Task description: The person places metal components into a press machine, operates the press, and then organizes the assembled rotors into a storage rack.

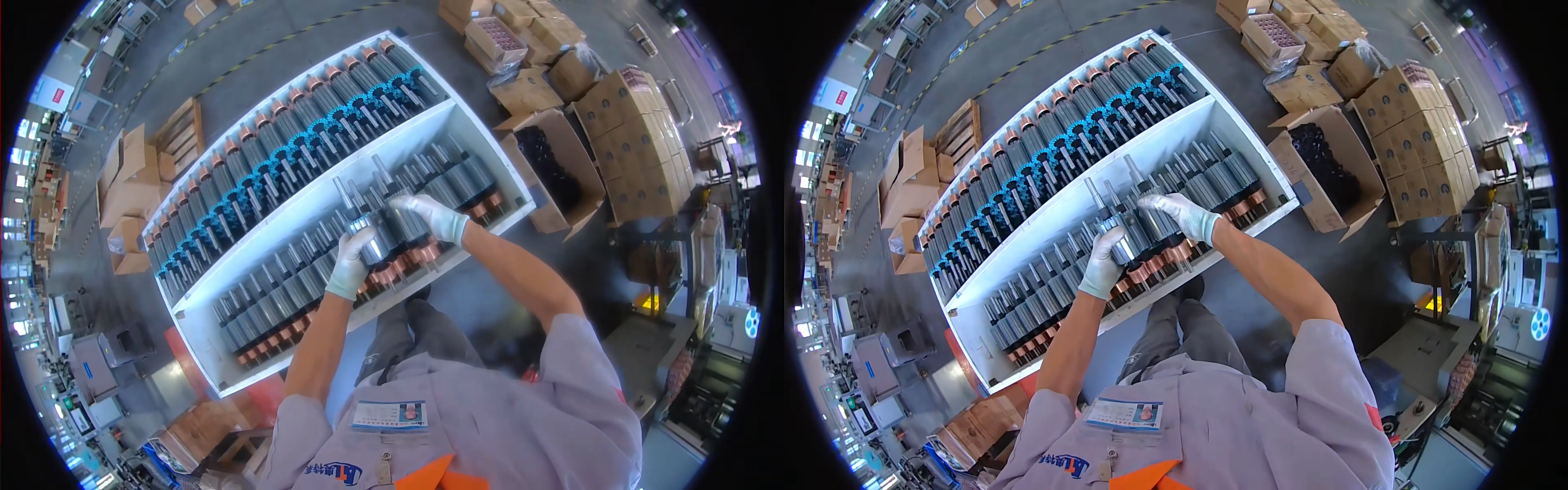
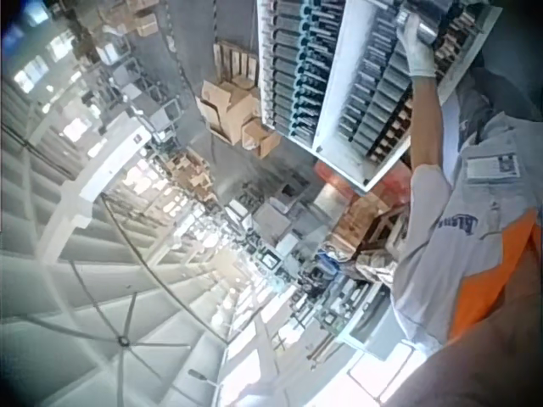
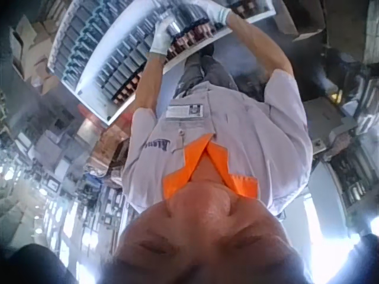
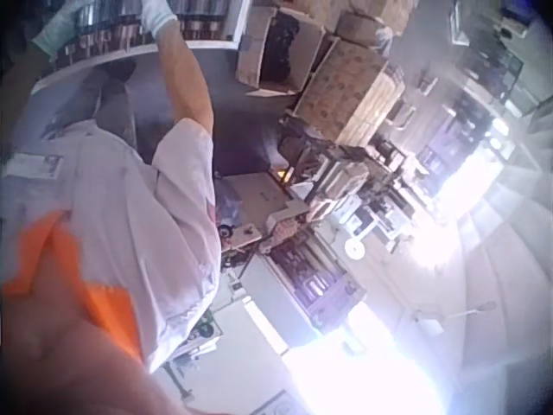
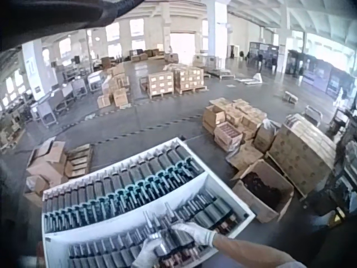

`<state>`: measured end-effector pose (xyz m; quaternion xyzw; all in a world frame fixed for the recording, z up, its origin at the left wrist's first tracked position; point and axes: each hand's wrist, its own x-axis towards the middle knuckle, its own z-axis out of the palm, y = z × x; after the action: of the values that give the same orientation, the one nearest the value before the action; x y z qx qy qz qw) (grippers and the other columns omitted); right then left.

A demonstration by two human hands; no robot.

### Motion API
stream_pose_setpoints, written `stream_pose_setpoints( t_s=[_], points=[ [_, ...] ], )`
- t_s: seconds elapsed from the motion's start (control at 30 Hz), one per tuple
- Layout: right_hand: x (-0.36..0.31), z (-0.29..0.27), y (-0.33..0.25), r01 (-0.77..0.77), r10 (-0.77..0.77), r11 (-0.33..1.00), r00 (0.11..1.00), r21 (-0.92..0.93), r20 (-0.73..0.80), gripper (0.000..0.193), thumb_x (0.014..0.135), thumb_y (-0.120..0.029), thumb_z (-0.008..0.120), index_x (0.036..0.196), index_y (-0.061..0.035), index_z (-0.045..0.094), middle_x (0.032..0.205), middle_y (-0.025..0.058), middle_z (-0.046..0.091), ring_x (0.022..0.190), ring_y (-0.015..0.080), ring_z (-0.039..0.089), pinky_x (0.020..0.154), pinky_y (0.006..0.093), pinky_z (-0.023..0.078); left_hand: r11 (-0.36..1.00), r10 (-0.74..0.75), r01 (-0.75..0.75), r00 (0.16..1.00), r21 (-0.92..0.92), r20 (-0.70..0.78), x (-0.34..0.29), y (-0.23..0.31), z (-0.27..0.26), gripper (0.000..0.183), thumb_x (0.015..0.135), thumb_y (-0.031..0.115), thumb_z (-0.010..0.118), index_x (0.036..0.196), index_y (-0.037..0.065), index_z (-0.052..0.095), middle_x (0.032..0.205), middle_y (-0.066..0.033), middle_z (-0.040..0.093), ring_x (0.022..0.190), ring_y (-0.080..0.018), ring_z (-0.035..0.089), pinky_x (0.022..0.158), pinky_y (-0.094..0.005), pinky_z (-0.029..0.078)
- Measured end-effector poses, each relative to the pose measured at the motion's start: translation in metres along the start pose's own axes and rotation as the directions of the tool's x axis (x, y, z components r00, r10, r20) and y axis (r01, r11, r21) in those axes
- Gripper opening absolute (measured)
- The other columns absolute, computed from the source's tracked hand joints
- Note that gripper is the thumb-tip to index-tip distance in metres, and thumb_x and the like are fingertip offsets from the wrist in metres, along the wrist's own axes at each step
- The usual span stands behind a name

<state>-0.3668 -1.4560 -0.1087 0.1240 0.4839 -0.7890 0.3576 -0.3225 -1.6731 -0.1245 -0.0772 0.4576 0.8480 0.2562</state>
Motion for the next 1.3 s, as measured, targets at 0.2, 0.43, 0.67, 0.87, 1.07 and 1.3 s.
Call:
stream_pose_setpoints(
  t_s=[0.2, 0.43, 0.67, 0.87, 1.07, 1.3],
  points=[
    [0.038, -0.029, 0.01, 0.117, -0.108, 0.918, 0.993, -0.38, 0.045, 0.055, 0.084, -0.041, 0.077, 0.12, 0.001, 0.069, 0.107, 0.0087, 0.071, 0.092, 0.0123, 0.064, 0.085, 0.0273, 0.051, 0.998, 0.003, -0.011, 0.993, -0.063, -0.114, 0.038, -0.035, -0.004, 0.04, 0.09, 0.026, 0.069, 0.121, 0.0, 0.061, 0.111, -0.0096, 0.069, 0.09, -0.0185, 0.071, 0.076, -0.0334, 0.06],
    [0.048, -0.059, 0.025, -0.141, 0.026, 0.802, 0.979, -0.58, -0.202, 0.093, 0.069, -0.066, 0.08, 0.112, 0.0151, 0.065, 0.103, 0.0191, 0.071, 0.092, 0.0235, 0.066, 0.089, 0.0345, 0.051, 0.992, -0.05, 0.081, 0.957, 0.096, -0.285, 0.027, -0.021, -0.001, 0.037, 0.085, 0.014, 0.075, 0.117, -0.003, 0.064, 0.106, -0.0082, 0.069, 0.09, -0.016, 0.066, 0.082, -0.0305, 0.054],
    [0.043, -0.029, -0.023, -0.359, -0.152, 0.12, 0.915, -0.926, -0.374, 0.072, 0.081, -0.055, 0.071, 0.124, 0.0007, 0.055, 0.114, 0.0198, 0.07, 0.108, 0.0336, 0.067, 0.093, 0.0429, 0.053, 0.885, -0.072, 0.309, 0.83, 0.349, -0.552, 0.027, -0.02, -0.032, 0.041, 0.084, 0.027, 0.078, 0.104, -0.008, 0.069, 0.098, -0.0112, 0.071, 0.084, -0.016, 0.066, 0.076, -0.0308, 0.052],
    [0.054, -0.032, -0.044, -0.078, 0.05, -0.319, 0.994, -0.944, -0.099, 0.048, 0.093, -0.047, 0.059, 0.116, -0.0054, 0.067, 0.112, 0.0129, 0.073, 0.105, 0.0291, 0.07, 0.088, 0.0433, 0.054, 0.353, 0.025, 0.477, 0.855, 0.805, -0.518, 0.011, -0.019, -0.035, 0.052, 0.079, 0.04, 0.079, 0.105, -0.004, 0.069, 0.098, -0.0209, 0.073, 0.1, -0.0321, 0.069, 0.089, -0.0405, 0.051],
    [0.026, -0.034, -0.048, 0.007, -0.26, -0.09, 0.965, -0.996, 0.03, 0.047, 0.097, -0.05, 0.051, 0.119, -0.0106, 0.063, 0.117, 0.0168, 0.068, 0.108, 0.0306, 0.066, 0.091, 0.0445, 0.051, 0.207, 0.027, 0.484, 0.866, 0.85, -0.5, 0.017, -0.022, -0.032, 0.057, 0.076, 0.046, 0.079, 0.105, -0.003, 0.071, 0.097, -0.0213, 0.073, 0.094, -0.0335, 0.071, 0.085, -0.0414, 0.052],
    [-0.185, -0.141, -0.002, 0.273, -0.696, 0.257, 0.718, -0.927, 0.019, 0.031, 0.087, -0.033, 0.064, 0.106, -0.0098, 0.069, 0.089, 0.0147, 0.069, 0.082, 0.0349, 0.068, 0.073, 0.0416, 0.056, 0.51, 0.374, 0.155, 0.846, 0.846, -0.381, 0.057, 0.017, 0.041, 0.06, 0.095, 0.026, 0.068, 0.143, -0.002, 0.047, 0.121, -0.0192, 0.062, 0.104, -0.0245, 0.063, 0.083, -0.0362, 0.054]
  ],
)
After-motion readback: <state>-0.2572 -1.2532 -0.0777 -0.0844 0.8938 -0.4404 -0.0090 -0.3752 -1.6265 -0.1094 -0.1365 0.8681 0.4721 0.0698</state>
